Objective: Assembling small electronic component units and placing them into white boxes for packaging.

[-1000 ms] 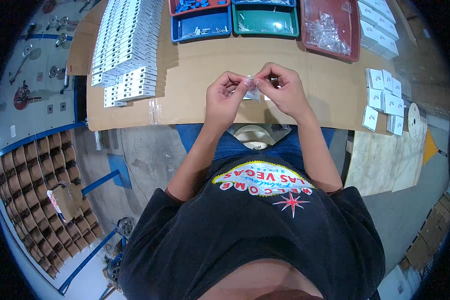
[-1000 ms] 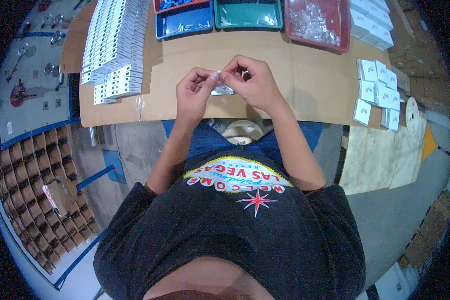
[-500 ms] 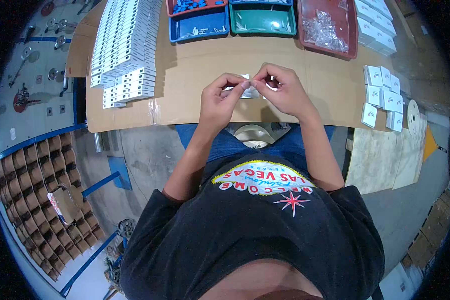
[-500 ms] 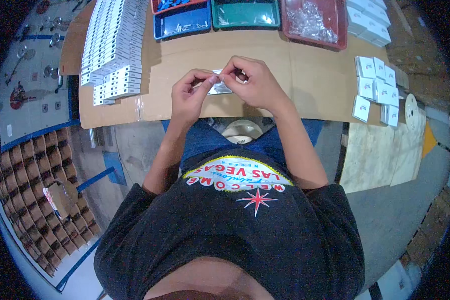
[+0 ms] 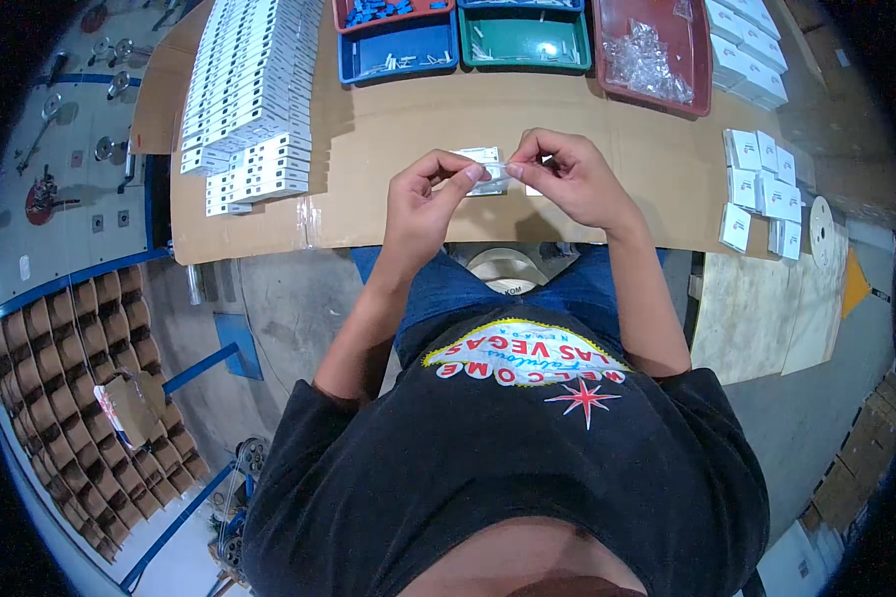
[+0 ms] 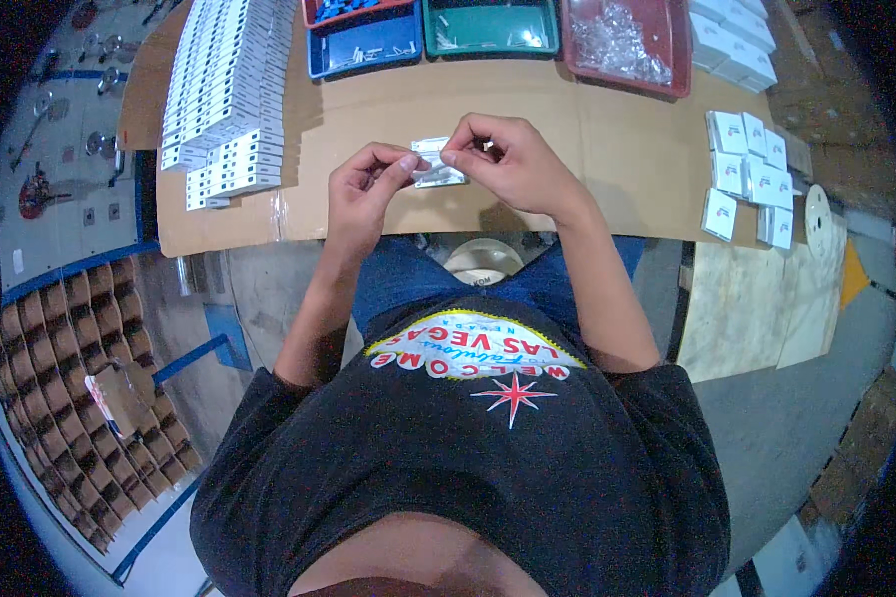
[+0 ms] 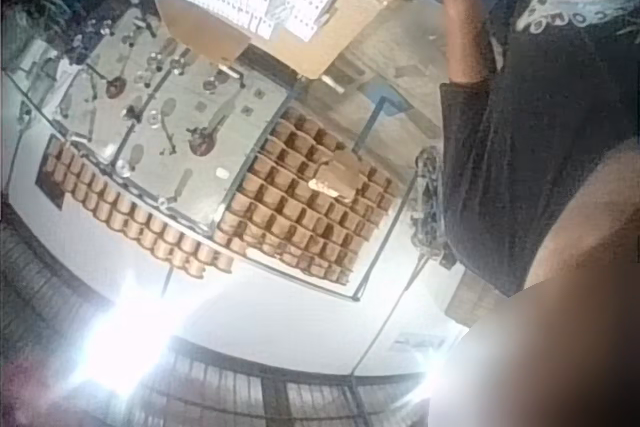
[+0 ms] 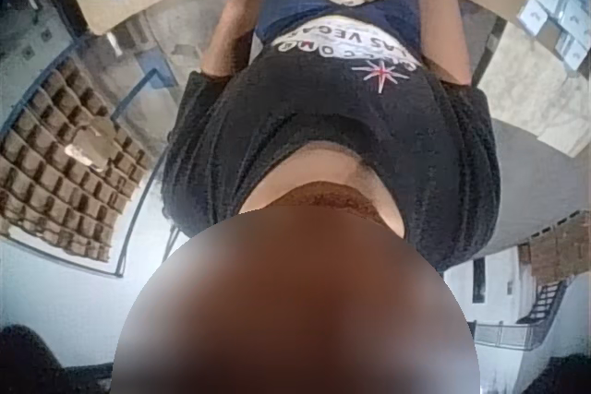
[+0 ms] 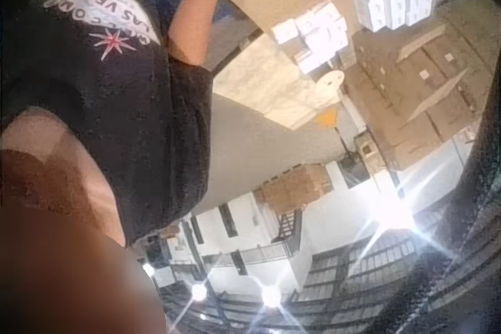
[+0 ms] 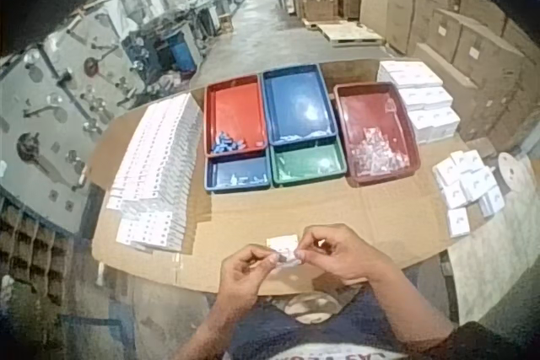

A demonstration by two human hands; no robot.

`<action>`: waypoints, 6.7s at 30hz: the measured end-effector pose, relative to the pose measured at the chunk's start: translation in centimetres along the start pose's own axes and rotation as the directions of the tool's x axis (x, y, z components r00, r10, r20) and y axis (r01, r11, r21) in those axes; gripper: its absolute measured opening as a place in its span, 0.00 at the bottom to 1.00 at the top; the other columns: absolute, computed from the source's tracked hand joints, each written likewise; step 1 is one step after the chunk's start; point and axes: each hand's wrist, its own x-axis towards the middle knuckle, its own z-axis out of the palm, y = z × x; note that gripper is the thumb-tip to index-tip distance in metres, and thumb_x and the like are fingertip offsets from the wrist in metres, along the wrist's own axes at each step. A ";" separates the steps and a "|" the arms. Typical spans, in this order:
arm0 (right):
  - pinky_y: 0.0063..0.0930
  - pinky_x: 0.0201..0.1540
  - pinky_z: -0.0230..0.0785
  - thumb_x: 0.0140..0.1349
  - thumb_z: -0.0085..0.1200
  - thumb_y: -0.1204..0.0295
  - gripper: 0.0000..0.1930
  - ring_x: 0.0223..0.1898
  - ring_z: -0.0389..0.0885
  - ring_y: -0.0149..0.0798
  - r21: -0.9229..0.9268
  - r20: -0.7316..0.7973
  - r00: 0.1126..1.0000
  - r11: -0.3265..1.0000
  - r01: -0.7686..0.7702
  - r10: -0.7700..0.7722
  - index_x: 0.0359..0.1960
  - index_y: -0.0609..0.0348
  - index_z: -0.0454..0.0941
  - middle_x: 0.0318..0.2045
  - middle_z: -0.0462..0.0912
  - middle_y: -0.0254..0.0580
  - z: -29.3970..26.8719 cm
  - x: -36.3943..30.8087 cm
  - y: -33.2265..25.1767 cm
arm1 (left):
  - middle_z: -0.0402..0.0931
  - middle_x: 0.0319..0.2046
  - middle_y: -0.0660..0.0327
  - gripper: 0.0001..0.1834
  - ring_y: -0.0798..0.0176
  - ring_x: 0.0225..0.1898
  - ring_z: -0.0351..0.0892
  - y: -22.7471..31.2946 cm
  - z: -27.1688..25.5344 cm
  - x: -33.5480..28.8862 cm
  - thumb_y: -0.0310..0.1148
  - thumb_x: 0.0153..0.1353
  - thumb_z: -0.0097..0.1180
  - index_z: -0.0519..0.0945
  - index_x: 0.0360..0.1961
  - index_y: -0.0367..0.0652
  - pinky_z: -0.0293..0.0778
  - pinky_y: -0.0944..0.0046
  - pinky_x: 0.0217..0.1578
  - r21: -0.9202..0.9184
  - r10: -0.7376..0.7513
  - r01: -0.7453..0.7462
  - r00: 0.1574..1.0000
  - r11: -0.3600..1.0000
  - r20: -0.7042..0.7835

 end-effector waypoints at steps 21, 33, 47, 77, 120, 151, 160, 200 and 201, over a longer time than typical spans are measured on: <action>0.21 0.29 0.63 0.69 0.60 0.72 0.06 0.27 0.69 0.22 -0.092 0.078 0.992 0.991 -0.096 0.103 0.37 0.61 0.79 0.25 0.75 0.30 0.9 -6.4 -0.4 | 0.83 0.37 0.59 0.02 0.68 0.42 0.81 1.1 0.6 -4.4 0.22 0.66 0.63 0.84 0.37 0.34 0.76 0.67 0.46 0.250 -0.029 -0.029 0.974 0.968 0.225; 0.26 0.42 0.71 0.59 0.67 0.75 0.09 0.39 0.80 0.34 -0.021 -0.089 0.993 0.997 -0.076 0.074 0.41 0.61 0.87 0.39 0.85 0.39 4.8 -6.4 -0.8 | 0.82 0.34 0.58 0.05 0.68 0.37 0.80 0.2 1.4 -6.0 0.25 0.66 0.62 0.83 0.39 0.34 0.73 0.67 0.40 0.197 -0.068 0.050 0.994 0.979 0.082; 0.32 0.41 0.71 0.58 0.68 0.77 0.04 0.35 0.82 0.40 -0.134 -0.029 0.998 0.990 0.047 -0.051 0.34 0.62 0.86 0.34 0.86 0.42 4.6 -9.2 -1.8 | 0.85 0.39 0.52 0.05 0.55 0.45 0.86 1.6 1.1 -8.4 0.24 0.64 0.64 0.84 0.39 0.36 0.80 0.60 0.47 0.316 -0.032 -0.043 0.973 0.948 0.230; 0.25 0.48 0.83 0.71 0.55 0.78 0.16 0.42 0.86 0.33 0.371 -0.130 0.892 0.855 -0.362 0.434 0.59 0.64 0.79 0.42 0.82 0.38 6.0 1.9 10.6 | 0.81 0.43 0.57 0.30 0.66 0.41 0.84 -12.3 -1.8 -2.1 0.29 0.67 0.64 0.67 0.68 0.40 0.79 0.69 0.41 -0.141 -0.246 0.219 0.945 0.966 -0.216; 0.40 0.51 0.66 0.59 0.63 0.70 0.09 0.45 0.77 0.43 -0.786 0.001 0.978 0.605 0.129 -0.207 0.41 0.52 0.86 0.39 0.80 0.36 6.1 2.4 14.2 | 0.82 0.42 0.64 0.11 0.57 0.43 0.82 -14.3 -2.8 1.1 0.39 0.57 0.69 0.88 0.40 0.49 0.71 0.55 0.45 0.846 0.218 -0.003 0.967 0.533 -0.134; 0.38 0.50 0.66 0.59 0.63 0.74 0.06 0.45 0.80 0.42 -0.717 -0.104 0.983 0.697 0.031 -0.152 0.37 0.52 0.87 0.36 0.82 0.35 5.3 2.0 15.6 | 0.78 0.37 0.57 0.11 0.61 0.31 0.83 -16.5 -2.7 1.8 0.27 0.55 0.71 0.89 0.41 0.45 0.80 0.61 0.37 0.515 -0.051 0.207 0.952 0.832 -0.300; 0.39 0.51 0.65 0.58 0.61 0.76 0.10 0.48 0.79 0.41 -0.773 -0.013 0.985 0.627 0.098 -0.169 0.41 0.52 0.86 0.41 0.80 0.35 5.0 1.3 15.0 | 0.80 0.37 0.56 0.08 0.59 0.31 0.84 -15.9 -2.1 1.4 0.30 0.58 0.69 0.87 0.38 0.44 0.80 0.59 0.36 0.547 0.003 0.161 0.958 0.822 -0.286; 0.45 0.55 0.71 0.60 0.57 0.72 0.18 0.53 0.79 0.49 -0.699 -0.437 0.885 0.681 -0.219 -0.164 0.53 0.54 0.82 0.51 0.81 0.45 -0.7 -2.7 15.1 | 0.66 0.68 0.51 0.56 0.49 0.70 0.66 -14.8 -1.9 1.0 0.46 0.46 0.78 0.61 0.73 0.42 0.69 0.46 0.60 0.768 0.005 0.006 1.000 0.640 -0.013; 0.45 0.53 0.73 0.61 0.57 0.71 0.16 0.50 0.82 0.50 -0.644 -0.529 0.841 0.698 -0.312 -0.111 0.51 0.55 0.83 0.49 0.82 0.46 -2.0 -3.1 15.5 | 0.66 0.68 0.50 0.56 0.49 0.69 0.66 -15.0 -2.1 1.1 0.46 0.46 0.78 0.60 0.74 0.41 0.68 0.46 0.60 0.778 0.012 0.001 1.000 0.629 -0.011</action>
